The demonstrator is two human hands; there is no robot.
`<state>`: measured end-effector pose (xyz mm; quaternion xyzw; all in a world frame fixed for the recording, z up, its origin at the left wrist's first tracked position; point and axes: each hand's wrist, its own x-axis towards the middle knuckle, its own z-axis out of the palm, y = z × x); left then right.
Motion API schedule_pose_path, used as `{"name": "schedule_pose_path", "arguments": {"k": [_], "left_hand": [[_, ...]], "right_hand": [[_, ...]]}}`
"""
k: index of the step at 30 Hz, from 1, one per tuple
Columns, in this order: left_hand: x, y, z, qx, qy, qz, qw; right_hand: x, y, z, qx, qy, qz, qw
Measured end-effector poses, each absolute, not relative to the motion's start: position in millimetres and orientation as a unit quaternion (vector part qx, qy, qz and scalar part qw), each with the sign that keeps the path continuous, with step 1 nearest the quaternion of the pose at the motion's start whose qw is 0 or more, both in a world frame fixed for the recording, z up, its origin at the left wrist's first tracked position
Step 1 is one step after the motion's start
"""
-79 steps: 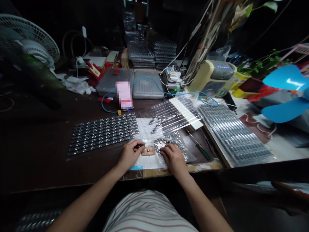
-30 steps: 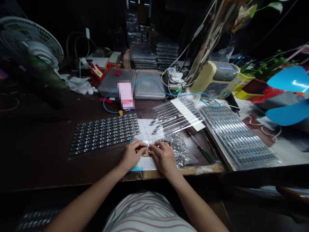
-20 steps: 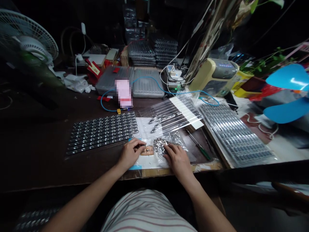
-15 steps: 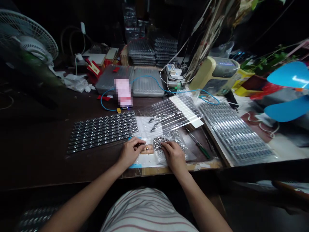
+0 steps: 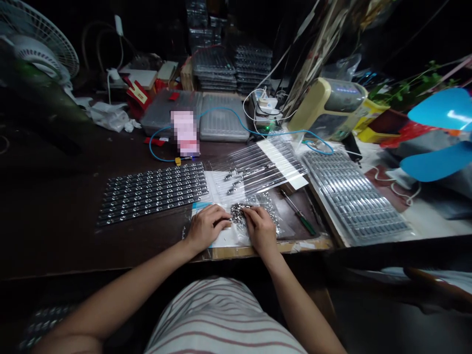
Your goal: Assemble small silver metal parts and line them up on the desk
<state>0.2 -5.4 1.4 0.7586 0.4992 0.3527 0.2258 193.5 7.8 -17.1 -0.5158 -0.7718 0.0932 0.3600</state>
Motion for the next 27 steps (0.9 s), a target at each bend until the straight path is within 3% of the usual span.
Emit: {"name": "schedule_pose_path", "arguments": {"k": [19,27], "left_hand": [[0,-4,2,0.748,0.495,0.366,0.247],[-38,31,15,0.692,0.646,0.314,0.078]], "right_hand": [[193,6,-12,-0.516,-0.767,0.111,0.364],[193,6,-9,-0.496,-0.775,0.099,0.379]]}}
